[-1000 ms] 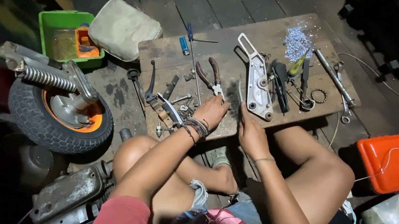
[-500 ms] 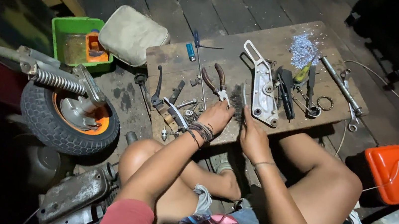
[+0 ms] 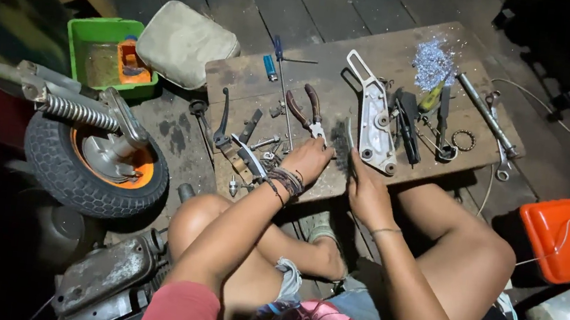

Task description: Cleaning a metal motorcycle component using a wire brush and pliers on a low workbench.

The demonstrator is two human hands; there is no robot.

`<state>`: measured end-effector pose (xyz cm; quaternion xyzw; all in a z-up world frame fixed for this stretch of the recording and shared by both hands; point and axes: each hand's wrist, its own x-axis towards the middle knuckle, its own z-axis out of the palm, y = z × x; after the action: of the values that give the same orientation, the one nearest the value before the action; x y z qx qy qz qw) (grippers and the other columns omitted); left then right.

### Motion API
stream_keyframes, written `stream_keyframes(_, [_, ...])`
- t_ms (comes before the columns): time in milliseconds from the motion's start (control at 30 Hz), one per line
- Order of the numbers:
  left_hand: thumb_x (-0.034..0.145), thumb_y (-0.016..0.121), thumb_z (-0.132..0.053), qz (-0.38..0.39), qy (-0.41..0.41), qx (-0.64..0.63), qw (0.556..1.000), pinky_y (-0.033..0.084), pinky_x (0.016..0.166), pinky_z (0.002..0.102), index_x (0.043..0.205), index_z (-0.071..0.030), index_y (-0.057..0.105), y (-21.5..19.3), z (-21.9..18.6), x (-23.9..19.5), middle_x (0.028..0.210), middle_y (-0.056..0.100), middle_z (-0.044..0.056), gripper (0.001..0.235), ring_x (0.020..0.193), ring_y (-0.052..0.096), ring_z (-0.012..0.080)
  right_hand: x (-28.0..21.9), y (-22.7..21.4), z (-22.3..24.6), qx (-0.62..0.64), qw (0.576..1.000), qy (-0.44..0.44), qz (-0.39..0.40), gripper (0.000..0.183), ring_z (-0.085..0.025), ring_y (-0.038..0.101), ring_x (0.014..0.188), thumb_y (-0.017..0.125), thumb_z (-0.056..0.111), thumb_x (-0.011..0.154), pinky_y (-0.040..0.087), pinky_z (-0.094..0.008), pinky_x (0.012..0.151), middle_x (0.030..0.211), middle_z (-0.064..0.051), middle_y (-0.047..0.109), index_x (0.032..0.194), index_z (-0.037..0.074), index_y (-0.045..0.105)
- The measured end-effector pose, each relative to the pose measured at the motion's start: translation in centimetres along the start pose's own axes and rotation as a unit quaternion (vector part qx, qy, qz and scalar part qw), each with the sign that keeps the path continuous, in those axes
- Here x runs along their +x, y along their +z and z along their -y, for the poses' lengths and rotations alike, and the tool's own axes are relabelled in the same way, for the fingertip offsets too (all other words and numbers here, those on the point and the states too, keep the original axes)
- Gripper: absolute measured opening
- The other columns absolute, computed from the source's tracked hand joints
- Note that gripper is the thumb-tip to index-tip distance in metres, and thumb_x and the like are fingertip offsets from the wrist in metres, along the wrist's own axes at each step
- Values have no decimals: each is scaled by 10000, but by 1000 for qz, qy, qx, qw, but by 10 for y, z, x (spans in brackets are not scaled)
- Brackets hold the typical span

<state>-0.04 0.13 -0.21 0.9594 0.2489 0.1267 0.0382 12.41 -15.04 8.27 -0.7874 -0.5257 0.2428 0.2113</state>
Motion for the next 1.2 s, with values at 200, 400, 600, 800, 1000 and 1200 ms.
stream_keyframes(200, [1001,475,-77,-3,4,8,1000,608,664,415,940,-122,636,-7,0,2,926,583,127,178,855,694,326,-38,-22,-10,42,997,46,46,618,-504,542,1282,505,133,977,467,-614,1055,1376,-327,576,1582,155,385])
stream_keyframes(400, [1012,501,-103,30,-10,-40,999,599,766,407,1043,-113,635,-48,11,0,993,562,132,138,910,681,335,-38,6,-63,464,877,69,-108,594,-255,574,517,452,55,1052,539,-361,335,875,-251,608,1607,75,243])
stream_keyframes(600, [972,523,-90,-28,41,-67,997,573,779,469,1020,-82,611,-61,17,1,980,560,173,101,923,663,400,-40,8,-60,502,855,19,-131,587,-184,569,532,404,33,1082,545,-283,348,826,-172,580,1629,150,224])
stream_keyframes(800, [982,539,-134,-3,-7,-89,996,591,798,488,1043,-93,582,-54,26,-1,1001,530,149,85,952,664,409,-34,37,-74,519,844,36,-133,601,-244,589,506,449,50,1065,546,-368,293,811,-227,603,1617,155,237])
stream_keyframes(1000, [981,576,-168,-33,-55,-98,993,592,785,503,1120,-99,581,-67,38,5,1004,531,145,155,983,657,397,-33,35,-64,519,845,41,-123,603,-228,578,513,444,55,1070,556,-336,318,798,-203,606,1621,218,263])
stream_keyframes(1200, [1045,529,-251,-49,-112,-134,983,584,787,563,1098,-94,585,-100,44,6,999,540,180,175,994,642,453,-23,32,-38,481,870,11,-111,599,-218,601,531,416,39,1071,559,-335,333,832,-193,615,1626,183,243])
